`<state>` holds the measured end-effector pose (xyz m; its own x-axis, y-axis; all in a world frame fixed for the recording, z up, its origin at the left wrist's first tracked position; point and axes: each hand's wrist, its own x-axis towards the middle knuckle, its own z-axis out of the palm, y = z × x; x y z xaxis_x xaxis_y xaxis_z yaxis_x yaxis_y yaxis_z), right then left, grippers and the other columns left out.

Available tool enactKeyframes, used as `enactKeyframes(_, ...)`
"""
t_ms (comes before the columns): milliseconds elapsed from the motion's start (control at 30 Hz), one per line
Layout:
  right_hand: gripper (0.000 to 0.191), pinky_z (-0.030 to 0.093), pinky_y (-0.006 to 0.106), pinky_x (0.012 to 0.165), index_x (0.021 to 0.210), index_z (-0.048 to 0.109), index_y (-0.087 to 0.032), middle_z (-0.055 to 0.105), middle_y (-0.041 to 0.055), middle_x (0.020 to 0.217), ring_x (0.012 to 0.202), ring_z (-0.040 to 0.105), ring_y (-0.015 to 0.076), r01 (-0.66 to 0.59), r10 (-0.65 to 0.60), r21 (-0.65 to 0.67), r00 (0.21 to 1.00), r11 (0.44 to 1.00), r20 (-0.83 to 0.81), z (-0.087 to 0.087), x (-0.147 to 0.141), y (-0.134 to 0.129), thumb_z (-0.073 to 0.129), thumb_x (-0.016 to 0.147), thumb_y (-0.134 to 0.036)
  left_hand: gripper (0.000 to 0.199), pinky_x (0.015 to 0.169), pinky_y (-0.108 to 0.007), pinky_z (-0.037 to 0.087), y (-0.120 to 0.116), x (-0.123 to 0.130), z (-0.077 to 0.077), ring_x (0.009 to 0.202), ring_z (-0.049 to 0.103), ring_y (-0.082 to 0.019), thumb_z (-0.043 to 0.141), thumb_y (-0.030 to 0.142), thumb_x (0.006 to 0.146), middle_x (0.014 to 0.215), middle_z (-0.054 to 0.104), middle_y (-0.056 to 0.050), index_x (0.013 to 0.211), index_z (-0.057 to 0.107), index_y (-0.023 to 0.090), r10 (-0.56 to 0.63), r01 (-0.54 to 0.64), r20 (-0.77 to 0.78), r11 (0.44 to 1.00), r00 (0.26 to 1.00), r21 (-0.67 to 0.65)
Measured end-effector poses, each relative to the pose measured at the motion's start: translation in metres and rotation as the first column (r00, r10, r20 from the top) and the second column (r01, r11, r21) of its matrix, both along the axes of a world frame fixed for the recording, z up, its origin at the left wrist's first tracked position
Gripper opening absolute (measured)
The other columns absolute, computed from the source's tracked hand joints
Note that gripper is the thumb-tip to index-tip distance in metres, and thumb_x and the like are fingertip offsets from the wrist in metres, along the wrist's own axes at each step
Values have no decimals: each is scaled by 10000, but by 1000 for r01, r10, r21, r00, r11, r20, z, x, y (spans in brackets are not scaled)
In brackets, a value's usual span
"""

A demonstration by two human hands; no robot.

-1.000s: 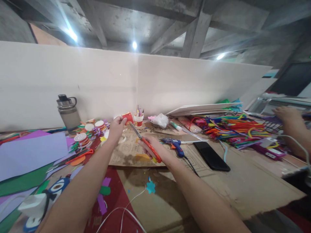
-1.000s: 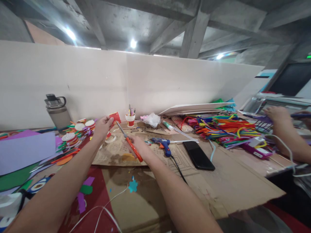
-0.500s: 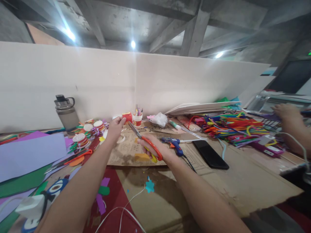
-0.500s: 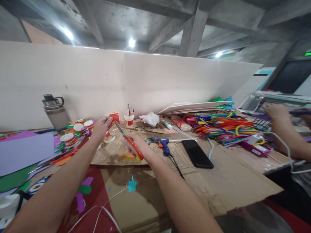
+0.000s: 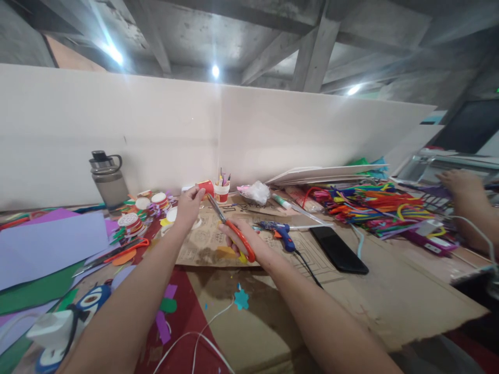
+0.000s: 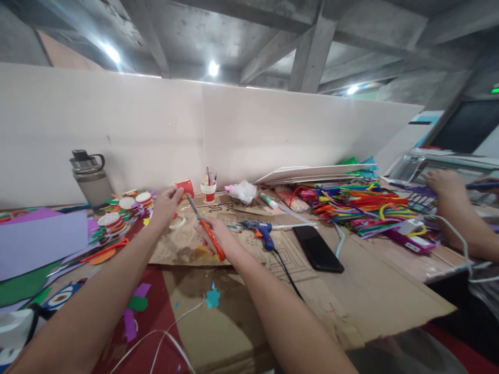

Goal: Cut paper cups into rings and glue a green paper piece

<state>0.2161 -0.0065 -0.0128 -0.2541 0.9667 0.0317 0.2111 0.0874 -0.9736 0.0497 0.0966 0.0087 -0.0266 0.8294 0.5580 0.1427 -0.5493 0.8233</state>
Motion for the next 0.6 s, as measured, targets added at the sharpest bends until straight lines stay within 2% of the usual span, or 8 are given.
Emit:
enactKeyframes(67,331,383,184,332,798,471,-219,511,-64,569,377,452,77,-25,25,17,999,1000,-22,1,2,-1,566,848,-532,262,598,-246,330,-3,2,2,600,421,-123,590,406,804,620,528,25,695,632,172,5,-3,-44,999,999,43)
enactKeyframes(233,334,367,186,323,773,472,-209,502,-61,544,361,445,80,-1,1,47,1000,999,-4,2,1,-1,577,843,-518,217,646,-255,366,-5,3,5,652,484,-140,599,336,769,766,647,-8,855,695,162,-25,25,-55,1000,998,6)
enactKeyframes(467,297,347,171,335,798,490,-207,482,-82,506,341,410,64,47,-47,-19,998,999,-31,12,-5,-6,602,841,-479,193,612,-246,353,-2,-1,4,600,460,-123,624,343,781,625,560,27,697,626,170,71,-68,-80,997,994,43)
enactKeyframes(600,313,349,171,334,774,489,-205,487,-76,512,351,420,64,35,-35,0,999,999,-20,9,-5,-5,596,840,-492,227,658,-260,408,6,-8,2,681,537,-148,665,386,748,763,659,-16,794,665,164,-59,58,-20,997,998,-48)
